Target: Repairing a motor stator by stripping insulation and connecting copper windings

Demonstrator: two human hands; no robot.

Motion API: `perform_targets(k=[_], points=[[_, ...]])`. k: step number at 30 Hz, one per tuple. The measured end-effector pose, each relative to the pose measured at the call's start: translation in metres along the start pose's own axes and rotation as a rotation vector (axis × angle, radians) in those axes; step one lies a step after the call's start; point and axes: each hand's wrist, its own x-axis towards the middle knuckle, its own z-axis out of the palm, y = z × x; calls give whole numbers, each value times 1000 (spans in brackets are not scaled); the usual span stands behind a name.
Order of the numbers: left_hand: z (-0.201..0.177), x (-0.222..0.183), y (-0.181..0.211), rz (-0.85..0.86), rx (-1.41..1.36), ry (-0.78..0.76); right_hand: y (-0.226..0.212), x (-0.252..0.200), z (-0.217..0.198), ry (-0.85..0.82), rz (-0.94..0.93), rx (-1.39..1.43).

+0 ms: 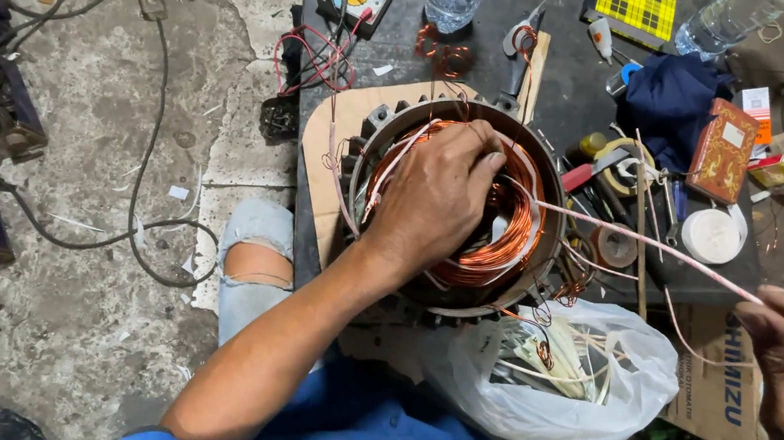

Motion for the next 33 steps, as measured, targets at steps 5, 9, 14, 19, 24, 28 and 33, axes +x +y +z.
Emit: perform_targets(k=[5,9,14,19,24,28,33], points=[[-5,9,-3,97,12,-207,-20,8,3,55,28,59],[-2,15,-10,100,2,-321,-29,17,3,43,-33,3],[3,12,-12,80,118,-322,-49,27,5,26,3,-45],[3,2,-17,39,198,-246,-64,35,4,46,-185,-44],[-5,-6,-9,1,81,-104,-73,42,5,58,-245,-179],[-9,-7,-6,-20,41,-85,-83,54,12,82,-374,-243],[-5,-7,-10,2,84,-67,-106,68,17,50,-459,-324]])
